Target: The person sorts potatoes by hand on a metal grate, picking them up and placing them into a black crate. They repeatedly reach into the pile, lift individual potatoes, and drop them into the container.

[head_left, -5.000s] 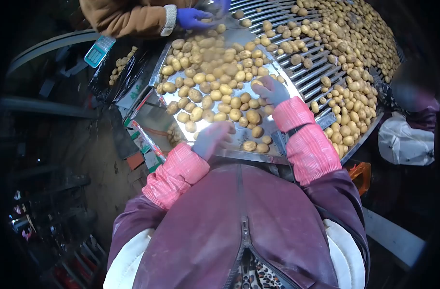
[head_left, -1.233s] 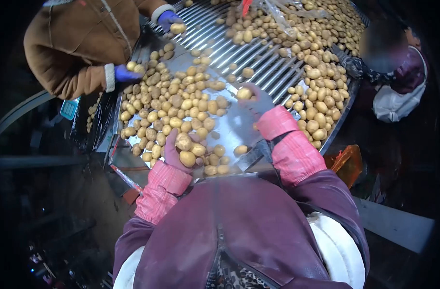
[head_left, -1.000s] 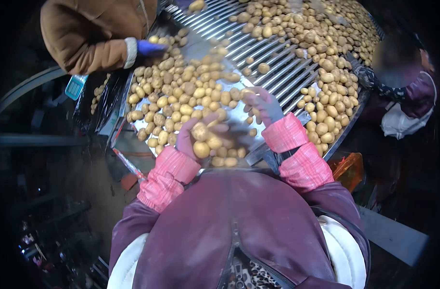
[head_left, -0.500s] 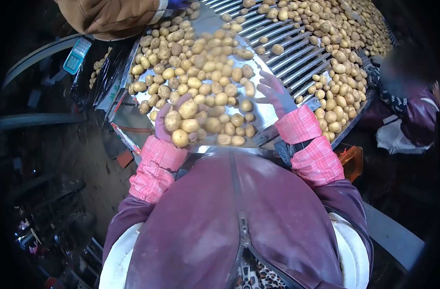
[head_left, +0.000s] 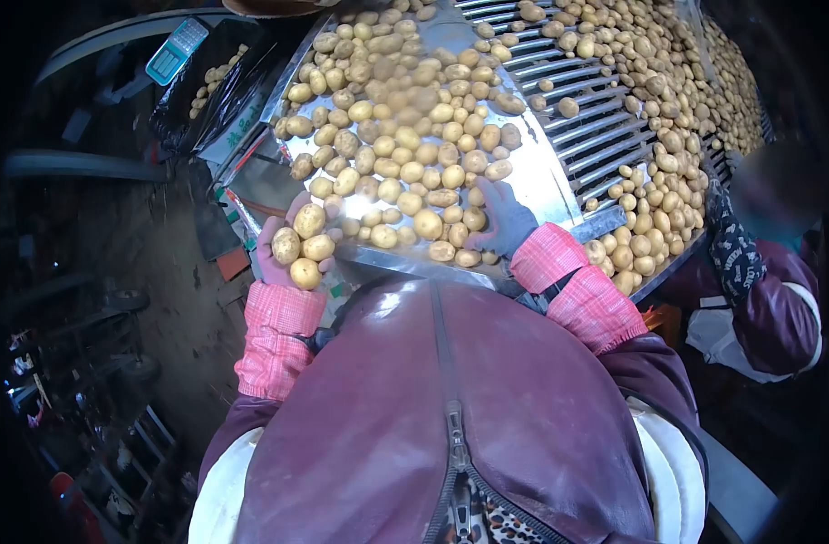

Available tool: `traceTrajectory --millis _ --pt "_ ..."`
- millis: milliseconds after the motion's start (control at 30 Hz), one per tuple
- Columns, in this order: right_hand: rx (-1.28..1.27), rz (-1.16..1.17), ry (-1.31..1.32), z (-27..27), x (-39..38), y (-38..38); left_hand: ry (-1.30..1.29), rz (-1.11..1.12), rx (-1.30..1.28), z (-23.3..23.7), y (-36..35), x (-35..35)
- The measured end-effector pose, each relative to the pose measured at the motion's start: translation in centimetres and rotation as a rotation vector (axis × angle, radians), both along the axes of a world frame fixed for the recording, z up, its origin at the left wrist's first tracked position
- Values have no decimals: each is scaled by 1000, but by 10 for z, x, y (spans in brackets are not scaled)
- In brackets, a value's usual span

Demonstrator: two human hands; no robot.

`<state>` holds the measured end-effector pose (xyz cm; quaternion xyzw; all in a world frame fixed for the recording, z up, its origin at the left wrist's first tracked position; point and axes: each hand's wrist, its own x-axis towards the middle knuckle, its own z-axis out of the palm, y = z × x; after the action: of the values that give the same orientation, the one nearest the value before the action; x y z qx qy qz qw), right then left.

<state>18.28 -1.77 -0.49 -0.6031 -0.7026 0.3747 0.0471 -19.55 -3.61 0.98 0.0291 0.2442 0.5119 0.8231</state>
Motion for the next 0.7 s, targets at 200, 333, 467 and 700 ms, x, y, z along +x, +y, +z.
traceTrajectory --millis 200,333,467,700 --pt "23 31 49 -8 -17 16 -29 20 19 -2 -7 -5" --pt "158 59 -20 -25 -36 33 -73 29 88 3 -5 1" --pt "90 -1 -56 -13 -60 54 -71 -2 69 0 -4 -2" --pt "339 249 -106 28 -85 66 -64 -32 40 3 -6 -1"
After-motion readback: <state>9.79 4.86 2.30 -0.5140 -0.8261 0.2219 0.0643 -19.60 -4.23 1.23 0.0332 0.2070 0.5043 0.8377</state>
